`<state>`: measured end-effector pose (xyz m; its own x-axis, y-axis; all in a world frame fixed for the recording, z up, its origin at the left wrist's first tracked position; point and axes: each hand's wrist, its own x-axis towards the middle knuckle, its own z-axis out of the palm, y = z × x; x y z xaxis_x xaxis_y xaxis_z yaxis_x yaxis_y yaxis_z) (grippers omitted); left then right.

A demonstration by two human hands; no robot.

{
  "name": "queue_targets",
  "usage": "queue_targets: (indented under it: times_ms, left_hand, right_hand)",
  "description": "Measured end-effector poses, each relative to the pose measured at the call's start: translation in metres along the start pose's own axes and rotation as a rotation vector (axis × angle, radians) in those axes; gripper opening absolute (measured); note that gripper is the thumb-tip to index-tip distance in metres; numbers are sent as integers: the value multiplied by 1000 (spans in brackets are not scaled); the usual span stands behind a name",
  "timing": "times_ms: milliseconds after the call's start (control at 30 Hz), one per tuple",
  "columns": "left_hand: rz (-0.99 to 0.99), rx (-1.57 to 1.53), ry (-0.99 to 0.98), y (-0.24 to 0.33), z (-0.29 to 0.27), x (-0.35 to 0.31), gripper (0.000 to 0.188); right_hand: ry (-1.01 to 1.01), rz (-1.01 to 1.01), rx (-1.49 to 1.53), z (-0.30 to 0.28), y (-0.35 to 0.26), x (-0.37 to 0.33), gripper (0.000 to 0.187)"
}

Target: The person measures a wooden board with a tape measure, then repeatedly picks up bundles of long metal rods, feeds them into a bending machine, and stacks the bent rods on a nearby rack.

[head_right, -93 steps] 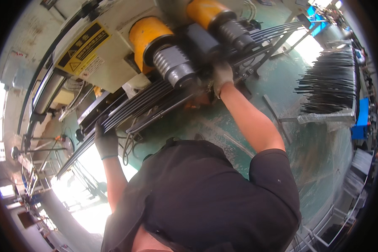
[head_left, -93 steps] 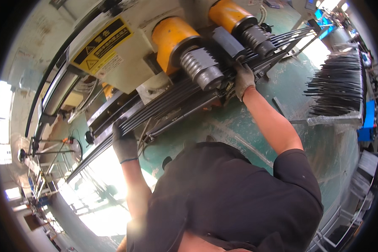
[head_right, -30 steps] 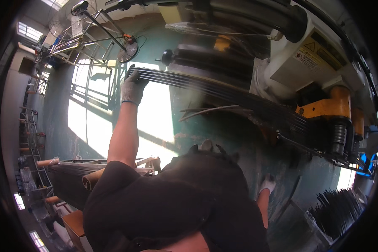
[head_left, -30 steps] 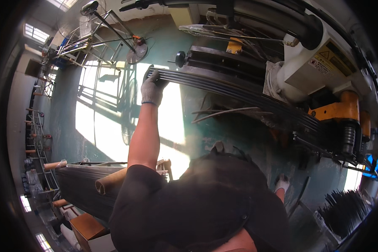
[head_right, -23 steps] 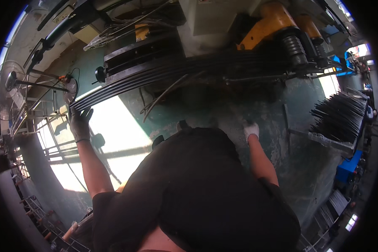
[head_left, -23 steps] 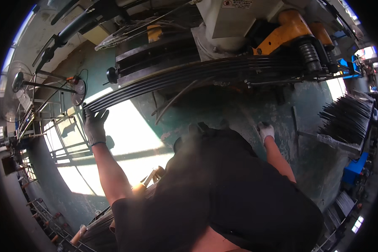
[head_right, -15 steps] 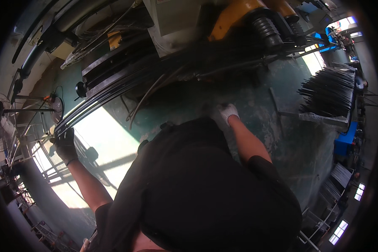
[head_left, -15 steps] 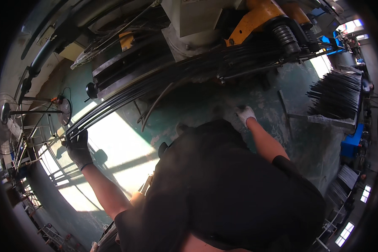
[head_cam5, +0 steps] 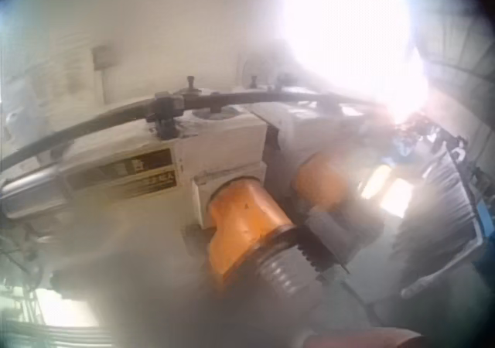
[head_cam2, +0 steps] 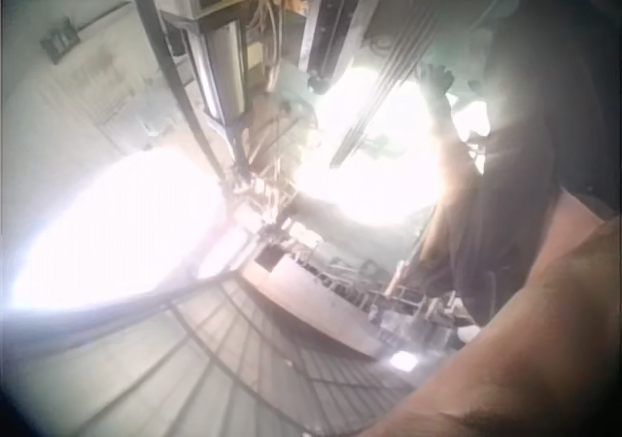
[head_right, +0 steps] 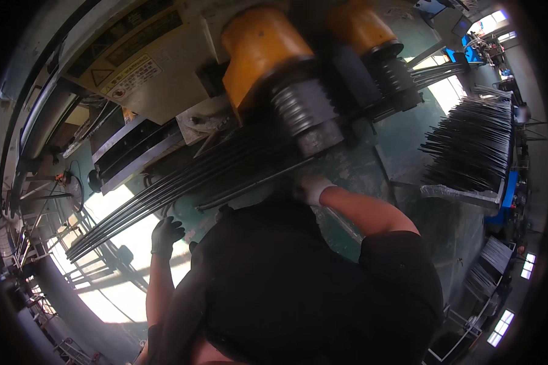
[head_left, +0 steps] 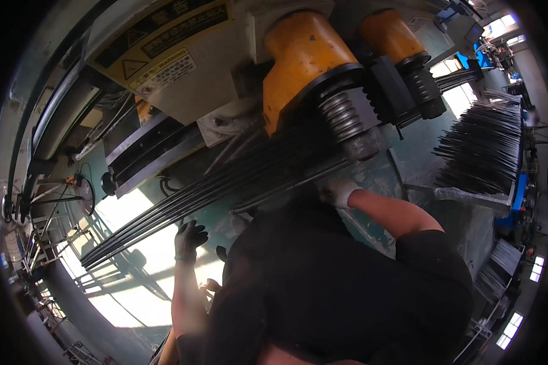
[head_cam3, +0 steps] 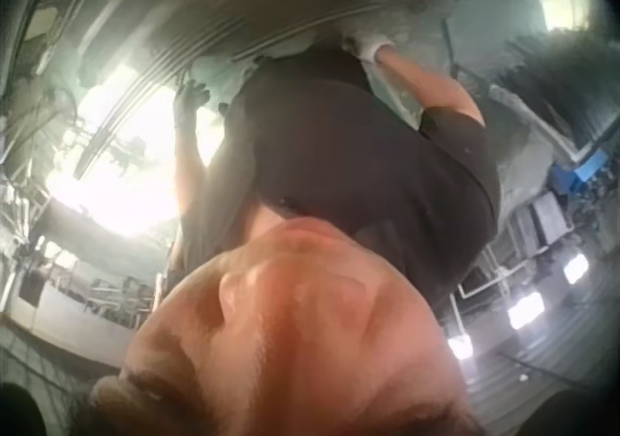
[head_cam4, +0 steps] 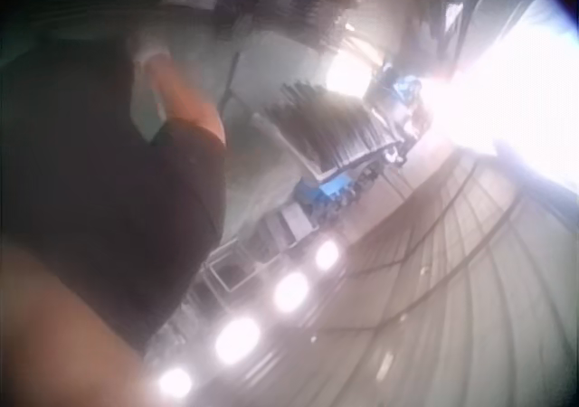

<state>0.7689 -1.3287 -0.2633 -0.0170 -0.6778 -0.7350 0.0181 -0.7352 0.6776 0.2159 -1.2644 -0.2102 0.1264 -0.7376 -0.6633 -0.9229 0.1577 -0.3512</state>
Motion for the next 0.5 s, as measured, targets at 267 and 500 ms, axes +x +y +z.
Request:
queue_targets:
  times_ms: [267, 500]
  left_hand:
    - [872, 1380, -360, 33, 153, -25, 17]
    - [227, 1309, -392, -14, 117, -81, 32]
  right_hand:
    - [-142, -246, 47, -38, 82, 31, 37]
    - [-119, -129, 355, -121, 13, -85, 39]
